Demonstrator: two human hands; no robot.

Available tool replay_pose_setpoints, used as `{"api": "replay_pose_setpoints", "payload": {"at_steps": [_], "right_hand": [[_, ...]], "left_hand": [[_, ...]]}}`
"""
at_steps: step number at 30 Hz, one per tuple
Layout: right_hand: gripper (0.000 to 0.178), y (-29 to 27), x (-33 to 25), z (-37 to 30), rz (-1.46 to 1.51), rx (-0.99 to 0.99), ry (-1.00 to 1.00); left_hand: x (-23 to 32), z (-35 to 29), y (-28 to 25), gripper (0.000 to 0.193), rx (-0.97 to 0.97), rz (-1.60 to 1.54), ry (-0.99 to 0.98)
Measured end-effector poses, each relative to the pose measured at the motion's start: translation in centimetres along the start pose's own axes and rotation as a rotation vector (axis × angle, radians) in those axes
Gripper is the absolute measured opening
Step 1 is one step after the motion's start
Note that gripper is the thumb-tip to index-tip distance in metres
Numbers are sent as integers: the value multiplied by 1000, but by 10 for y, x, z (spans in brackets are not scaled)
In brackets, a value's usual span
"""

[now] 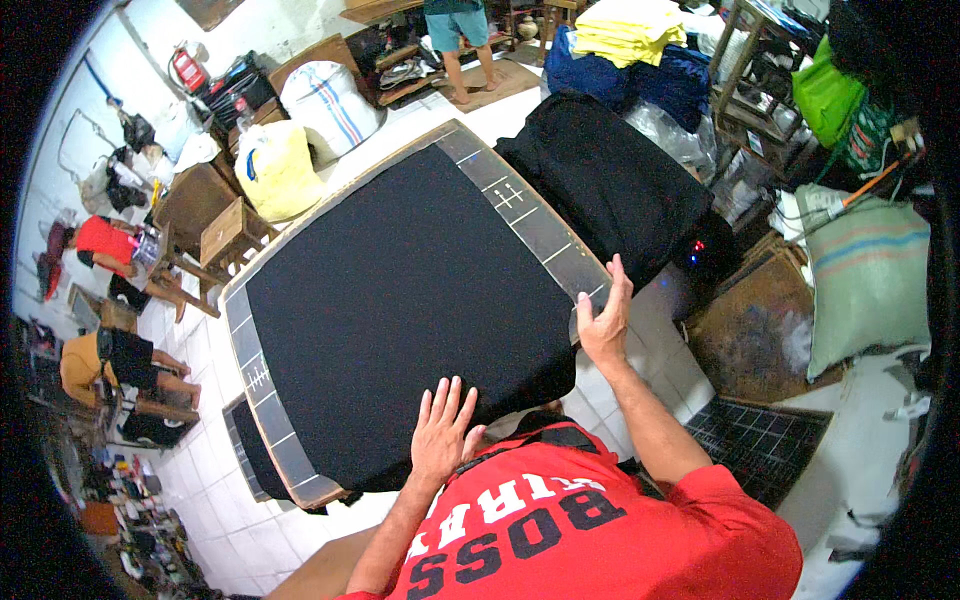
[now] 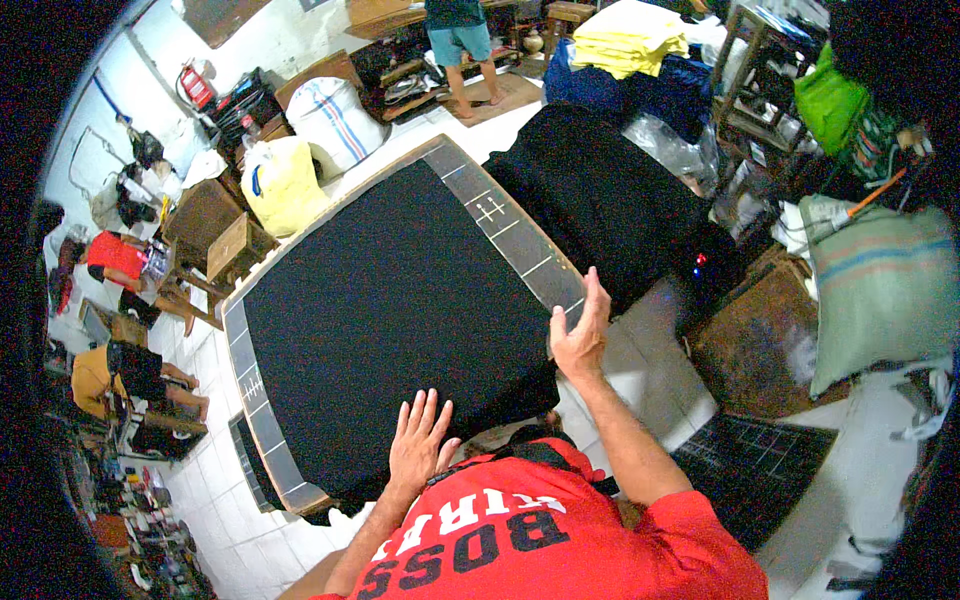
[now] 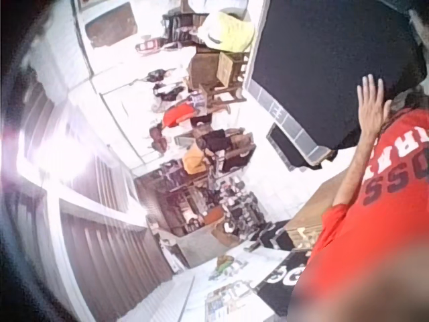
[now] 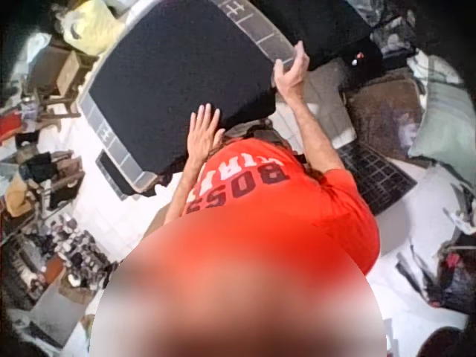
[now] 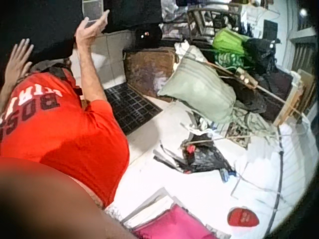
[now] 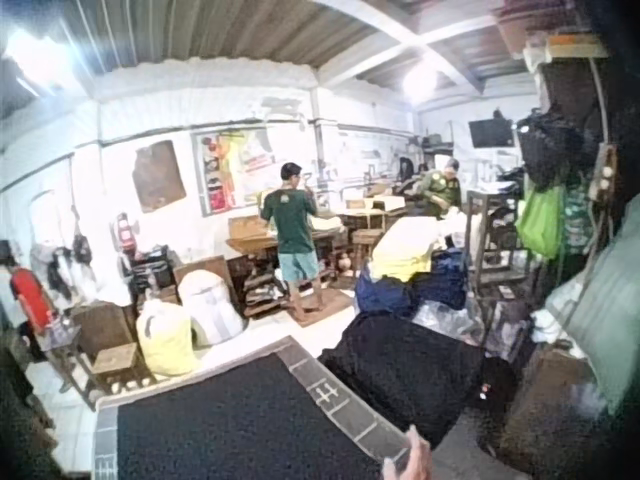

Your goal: The person cleans a gridded printing board, then picks up a black t-shirt and lays it flat on the board, smoothing it out. They remove the board and shirt, then repeat the process with another black t-shirt, aligning it on the board before removing it again.

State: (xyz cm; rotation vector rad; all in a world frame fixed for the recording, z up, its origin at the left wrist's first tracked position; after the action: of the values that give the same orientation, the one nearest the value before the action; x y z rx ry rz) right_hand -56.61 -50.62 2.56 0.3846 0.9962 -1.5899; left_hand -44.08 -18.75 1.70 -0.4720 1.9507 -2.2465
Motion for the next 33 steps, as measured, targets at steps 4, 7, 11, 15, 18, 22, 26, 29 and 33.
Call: {"api": "replay_pose_setpoints", "payload": {"at_steps": [4,7,11,15,18,22,26,29,33], "right_hand": [[79,-18,44,30,-74,40,-14],[76,-23,85,51,-41,41,123],[70,-10,124,89,-46,49,123],[63,27,101,131,8,-33,-2],[57,56,56,135,92,-181,-169],[41,88,24,119,358,-447,-65],[32,114,10,104,523,-601,92],[27,119,-16,80,512,-680,88],[22,134,-71,27,554,-839,35]], "left_hand": [[20,4,3,69,38,-3,-177],[37,7,1,71,47,-7,-308],[62,5,1,71,52,-101,-456],[87,-18,2,85,327,-232,-571],[94,-62,12,97,618,-150,-849],[90,-142,66,102,679,24,-1292],[133,-261,145,104,167,-349,-1710],[187,-353,189,93,-175,-672,-1830],[255,-420,224,72,-207,-798,-2000]]}}
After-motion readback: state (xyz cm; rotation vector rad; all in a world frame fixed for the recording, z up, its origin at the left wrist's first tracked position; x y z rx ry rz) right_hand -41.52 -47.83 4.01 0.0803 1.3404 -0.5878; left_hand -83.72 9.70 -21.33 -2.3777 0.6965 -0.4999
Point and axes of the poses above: each hand's wrist, its own z-axis towards the middle knuckle, its own y-axis out of the palm, x = y × z, the point moved 3 cm from there along z, towards the middle knuckle, and after that the axes turned 4 degrees about x, right-handed, at the moved point
